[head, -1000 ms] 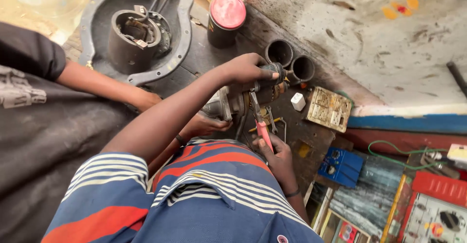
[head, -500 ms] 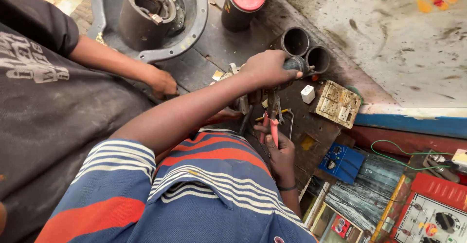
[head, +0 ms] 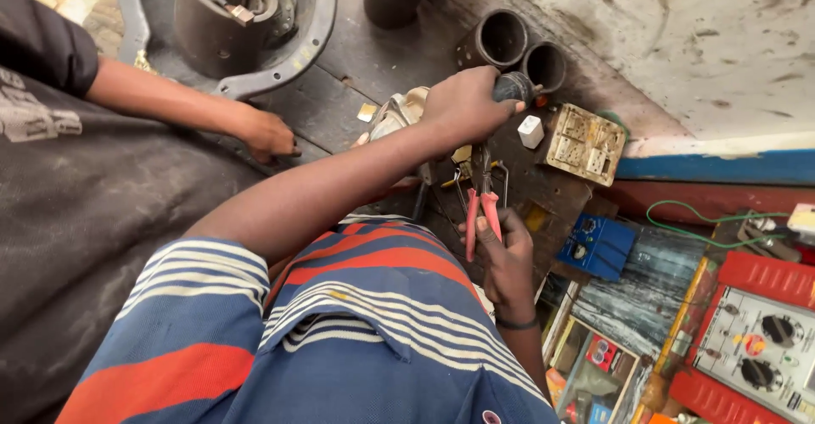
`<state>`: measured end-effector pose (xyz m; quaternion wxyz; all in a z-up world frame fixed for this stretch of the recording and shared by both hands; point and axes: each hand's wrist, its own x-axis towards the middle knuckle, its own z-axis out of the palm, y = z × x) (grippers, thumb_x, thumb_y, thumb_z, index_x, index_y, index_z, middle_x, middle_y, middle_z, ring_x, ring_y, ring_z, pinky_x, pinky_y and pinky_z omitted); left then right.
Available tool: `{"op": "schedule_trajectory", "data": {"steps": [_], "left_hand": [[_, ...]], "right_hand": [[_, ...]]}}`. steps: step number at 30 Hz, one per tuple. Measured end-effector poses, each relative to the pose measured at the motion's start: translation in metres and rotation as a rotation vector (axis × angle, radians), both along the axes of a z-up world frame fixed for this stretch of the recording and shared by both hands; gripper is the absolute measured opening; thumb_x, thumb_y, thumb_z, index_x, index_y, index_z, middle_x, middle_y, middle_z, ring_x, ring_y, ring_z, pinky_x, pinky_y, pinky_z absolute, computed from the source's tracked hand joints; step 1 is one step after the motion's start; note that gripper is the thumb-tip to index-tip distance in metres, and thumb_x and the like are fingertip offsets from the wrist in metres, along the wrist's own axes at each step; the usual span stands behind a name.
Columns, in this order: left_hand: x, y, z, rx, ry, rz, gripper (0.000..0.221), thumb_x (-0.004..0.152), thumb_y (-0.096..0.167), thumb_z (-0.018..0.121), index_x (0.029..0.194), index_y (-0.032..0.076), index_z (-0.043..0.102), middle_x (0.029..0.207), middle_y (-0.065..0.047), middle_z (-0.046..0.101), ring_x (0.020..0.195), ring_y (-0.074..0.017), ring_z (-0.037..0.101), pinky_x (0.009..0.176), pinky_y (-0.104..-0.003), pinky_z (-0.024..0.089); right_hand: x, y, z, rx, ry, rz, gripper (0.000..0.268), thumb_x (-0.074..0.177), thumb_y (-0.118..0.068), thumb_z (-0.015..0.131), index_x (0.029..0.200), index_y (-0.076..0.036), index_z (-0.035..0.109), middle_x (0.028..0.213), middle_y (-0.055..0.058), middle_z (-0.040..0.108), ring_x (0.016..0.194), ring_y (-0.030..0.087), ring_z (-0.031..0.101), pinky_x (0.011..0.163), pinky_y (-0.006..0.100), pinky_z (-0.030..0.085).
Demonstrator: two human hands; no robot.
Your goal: Disassembling and inspecting a starter motor component on a workbench.
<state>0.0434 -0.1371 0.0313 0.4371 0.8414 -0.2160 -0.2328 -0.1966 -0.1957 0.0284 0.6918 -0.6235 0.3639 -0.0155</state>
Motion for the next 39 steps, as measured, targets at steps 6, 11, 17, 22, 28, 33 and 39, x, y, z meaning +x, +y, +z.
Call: {"op": "schedule_trajectory", "data": {"steps": [6, 11, 17, 22, 28, 33, 39], "left_hand": [[-0.003, -0.006, -0.001, 0.05, -0.027, -0.014, 0.049, 0.079, 0.054, 0.075, 0.099, 0.009, 0.071, 0.1, -0.015, 0.074, 0.097, -0.0348, 0.07, 0.082, -0.049, 0.055], [-0.007, -0.008, 0.002, 0.069, -0.033, -0.015, 0.049, 0.08, 0.054, 0.075, 0.098, 0.009, 0.071, 0.1, -0.016, 0.074, 0.097, -0.0351, 0.071, 0.082, -0.049, 0.055], [-0.001, -0.005, 0.002, 0.026, -0.019, 0.043, 0.047, 0.076, 0.053, 0.077, 0.094, 0.01, 0.073, 0.098, -0.013, 0.075, 0.097, -0.0341, 0.071, 0.082, -0.048, 0.055], [-0.006, -0.001, -0.001, 0.006, -0.008, 0.05, 0.045, 0.078, 0.052, 0.077, 0.097, 0.011, 0.073, 0.098, -0.013, 0.075, 0.096, -0.0348, 0.071, 0.08, -0.049, 0.055], [0.004, 0.004, 0.007, 0.021, 0.025, 0.07, 0.047, 0.076, 0.054, 0.076, 0.101, 0.013, 0.075, 0.097, -0.011, 0.076, 0.095, -0.0312, 0.073, 0.081, -0.046, 0.056], [0.007, 0.009, 0.004, 0.012, 0.071, 0.067, 0.052, 0.076, 0.057, 0.076, 0.109, 0.016, 0.077, 0.1, -0.011, 0.077, 0.096, -0.0292, 0.074, 0.084, -0.044, 0.056], [0.013, 0.012, 0.003, 0.007, 0.091, 0.112, 0.056, 0.074, 0.057, 0.077, 0.114, 0.018, 0.076, 0.103, -0.012, 0.076, 0.098, -0.03, 0.073, 0.084, -0.044, 0.056]], "right_hand": [[-0.004, -0.038, -0.007, -0.122, 0.042, 0.305, 0.032, 0.1, -0.027, 0.064, 0.118, -0.001, 0.065, 0.093, 0.001, 0.067, 0.072, 0.012, 0.063, 0.062, 0.027, 0.052], [0.02, -0.06, 0.053, -0.283, 0.388, 0.523, 0.032, 0.097, -0.027, 0.062, 0.124, -0.011, 0.069, 0.067, 0.002, 0.056, 0.052, 0.01, 0.052, 0.047, 0.027, 0.042], [0.008, -0.068, 0.013, -0.274, 0.347, 0.582, 0.035, 0.102, -0.031, 0.062, 0.117, -0.001, 0.073, 0.071, 0.007, 0.063, 0.057, 0.014, 0.055, 0.052, 0.029, 0.044], [0.009, -0.038, -0.037, -0.2, -0.164, 0.47, 0.039, 0.104, -0.037, 0.052, 0.12, -0.004, 0.064, 0.111, 0.002, 0.071, 0.092, 0.012, 0.069, 0.077, 0.026, 0.058], [0.013, -0.063, -0.006, -0.244, 0.242, 0.54, 0.036, 0.099, -0.033, 0.059, 0.122, -0.005, 0.064, 0.082, 0.005, 0.065, 0.061, 0.014, 0.059, 0.055, 0.029, 0.052], [0.04, -0.075, 0.043, -0.238, 0.343, 0.663, 0.037, 0.1, -0.037, 0.057, 0.119, -0.006, 0.064, 0.077, 0.002, 0.064, 0.059, 0.009, 0.058, 0.053, 0.027, 0.049], [0.019, -0.066, -0.029, -0.313, 0.059, 0.639, 0.04, 0.107, -0.04, 0.052, 0.116, -0.003, 0.065, 0.08, 0.001, 0.063, 0.064, 0.007, 0.056, 0.058, 0.024, 0.047]]}}
